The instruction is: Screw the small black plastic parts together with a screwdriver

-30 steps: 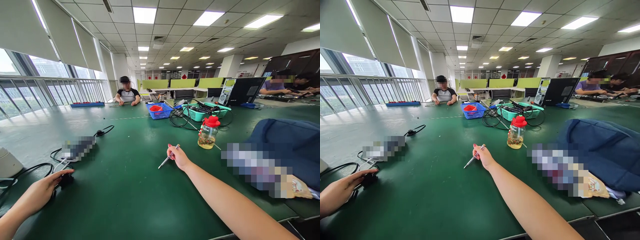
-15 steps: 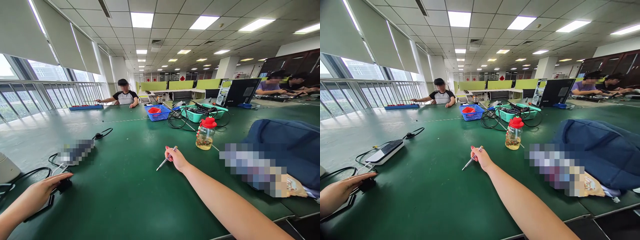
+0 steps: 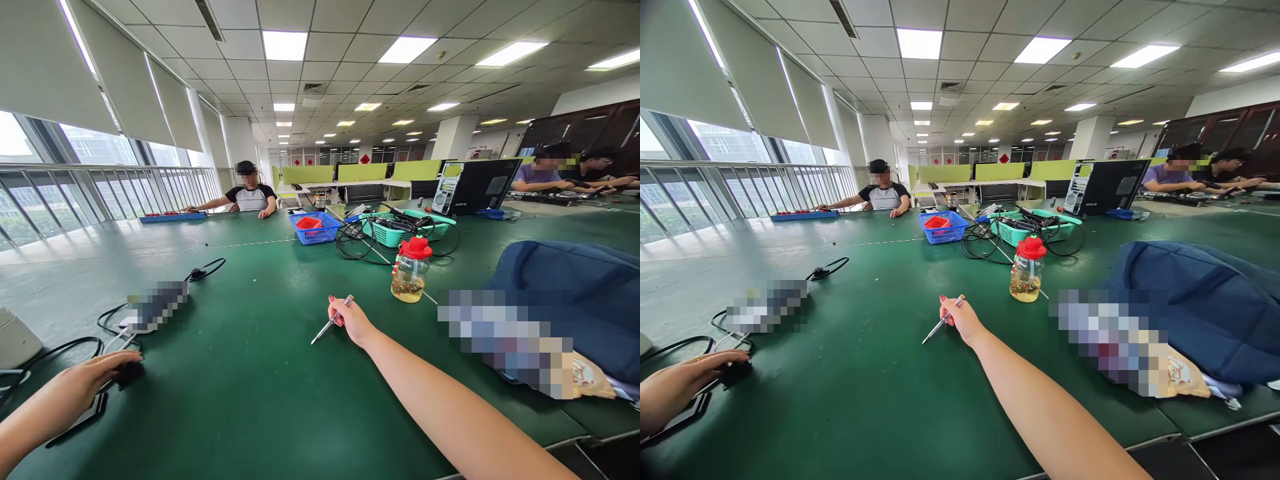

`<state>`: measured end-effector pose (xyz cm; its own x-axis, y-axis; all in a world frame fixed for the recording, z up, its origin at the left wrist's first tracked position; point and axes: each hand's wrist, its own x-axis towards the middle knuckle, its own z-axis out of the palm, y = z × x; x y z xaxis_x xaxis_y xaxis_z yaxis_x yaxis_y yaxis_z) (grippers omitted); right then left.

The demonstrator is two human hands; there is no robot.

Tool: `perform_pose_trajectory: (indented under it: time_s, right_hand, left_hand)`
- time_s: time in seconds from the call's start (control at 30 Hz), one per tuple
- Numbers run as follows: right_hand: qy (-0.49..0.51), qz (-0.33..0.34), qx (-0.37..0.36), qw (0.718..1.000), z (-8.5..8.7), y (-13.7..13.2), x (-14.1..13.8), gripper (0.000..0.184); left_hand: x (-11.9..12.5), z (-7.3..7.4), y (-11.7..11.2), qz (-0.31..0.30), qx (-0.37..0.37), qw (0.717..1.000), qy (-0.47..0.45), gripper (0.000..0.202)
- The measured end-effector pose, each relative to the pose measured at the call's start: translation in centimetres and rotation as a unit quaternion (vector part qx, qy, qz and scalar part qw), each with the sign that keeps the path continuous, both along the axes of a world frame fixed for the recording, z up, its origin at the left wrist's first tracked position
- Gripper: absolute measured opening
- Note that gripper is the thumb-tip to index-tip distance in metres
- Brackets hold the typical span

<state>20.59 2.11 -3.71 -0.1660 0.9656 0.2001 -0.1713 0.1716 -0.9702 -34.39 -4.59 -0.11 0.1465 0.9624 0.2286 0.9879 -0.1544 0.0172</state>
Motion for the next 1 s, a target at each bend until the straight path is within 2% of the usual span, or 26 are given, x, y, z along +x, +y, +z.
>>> perform_pose_trajectory:
  time_s: [0.1,0.23,0.53,1.0]
  right_hand:
    - [-0.003,0.003,0.0,1.0,0.0,0.0,0.0,0.052]
    - [-0.002,0.005,0.001,1.0,0.1,0.0,0.0,0.052]
    - [-0.007,0.012,0.007,1.0,0.2,-0.1,0.0,0.051]
    - [-0.016,0.008,0.006,1.0,0.2,-0.1,0.0,0.05]
  left_hand:
    - [-1.1,-0.7,0.1,-0.011,-0.056,0.998,-0.012,0.057]
    - [-1.6,-1.2,0.0,0.001,-0.056,0.998,0.011,0.069]
    - [-0.1,-0.4,0.0,0.0,-0.056,0.998,0.043,0.071]
    - [-0.5,-0.3,0.0,-0.012,-0.081,0.995,0.054,0.077]
